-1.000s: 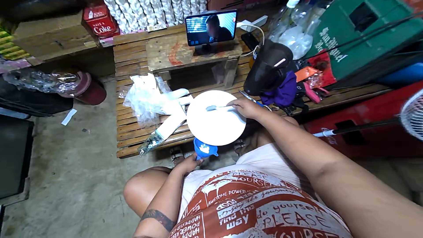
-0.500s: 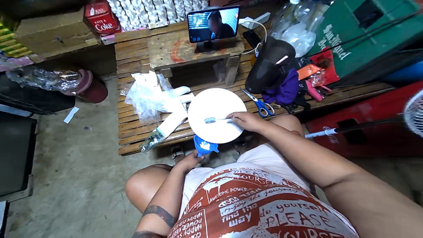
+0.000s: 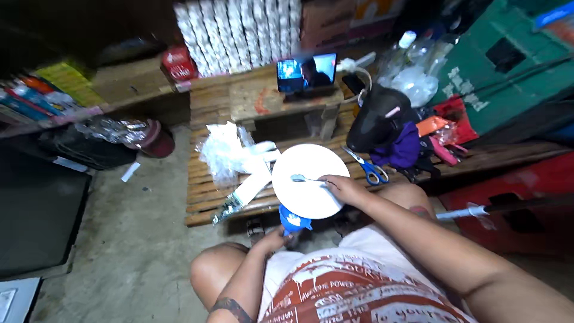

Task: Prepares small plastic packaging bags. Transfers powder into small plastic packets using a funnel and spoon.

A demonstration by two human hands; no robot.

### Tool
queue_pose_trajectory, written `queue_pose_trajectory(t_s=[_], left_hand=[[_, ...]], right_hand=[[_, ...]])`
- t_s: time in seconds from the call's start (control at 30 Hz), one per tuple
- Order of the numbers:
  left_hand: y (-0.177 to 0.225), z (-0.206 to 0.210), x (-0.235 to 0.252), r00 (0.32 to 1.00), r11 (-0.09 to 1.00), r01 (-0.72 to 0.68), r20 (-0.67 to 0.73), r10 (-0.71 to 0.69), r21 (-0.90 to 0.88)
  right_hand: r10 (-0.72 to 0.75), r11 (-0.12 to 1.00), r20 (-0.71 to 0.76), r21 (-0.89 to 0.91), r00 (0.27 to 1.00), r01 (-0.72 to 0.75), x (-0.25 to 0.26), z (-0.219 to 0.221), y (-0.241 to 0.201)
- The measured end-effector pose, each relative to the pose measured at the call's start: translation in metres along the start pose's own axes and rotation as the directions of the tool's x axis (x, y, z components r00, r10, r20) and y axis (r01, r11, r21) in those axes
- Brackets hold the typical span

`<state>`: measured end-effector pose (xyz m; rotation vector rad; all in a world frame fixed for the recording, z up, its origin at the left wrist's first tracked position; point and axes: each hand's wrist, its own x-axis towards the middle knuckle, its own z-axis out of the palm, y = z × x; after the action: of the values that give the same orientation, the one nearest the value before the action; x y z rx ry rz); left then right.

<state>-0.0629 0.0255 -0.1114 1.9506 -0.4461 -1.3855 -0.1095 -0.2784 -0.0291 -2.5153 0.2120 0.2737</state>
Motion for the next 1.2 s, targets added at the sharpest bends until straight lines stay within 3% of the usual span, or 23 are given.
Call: queue_pose_trajectory(t_s=[0.1,0.2,0.5,1.2], left_hand=[[0.004,0.000,0.000,1.000,1.000,0.009,0.004,-0.009,0.007],[-0.002,0.003,0.002,1.000,0.999,0.003,-0.002,-0.003,-0.037],[-0.017,0.002,0.012,0.999,0.997,-0.037,0.001,0.037,-0.063],[-0.017,0.005,0.015,0.997,0.996,-0.068,0.014,0.070,-0.064]], right_hand=[[0.192,0.978,-0.034,-0.075,0.981,-0.194,0.023,-0.018,-0.015],[0.266,0.945,-0.059,-0.183,0.962,-0.272,0.033,-0.020,-0.028],[0.177,0.917,0.013,-0.366,0.984,-0.160,0.025,0.002,-0.052],[0.129,0.910,0.174,-0.413,0.976,-0.047,-0.002,0.006,-0.074]])
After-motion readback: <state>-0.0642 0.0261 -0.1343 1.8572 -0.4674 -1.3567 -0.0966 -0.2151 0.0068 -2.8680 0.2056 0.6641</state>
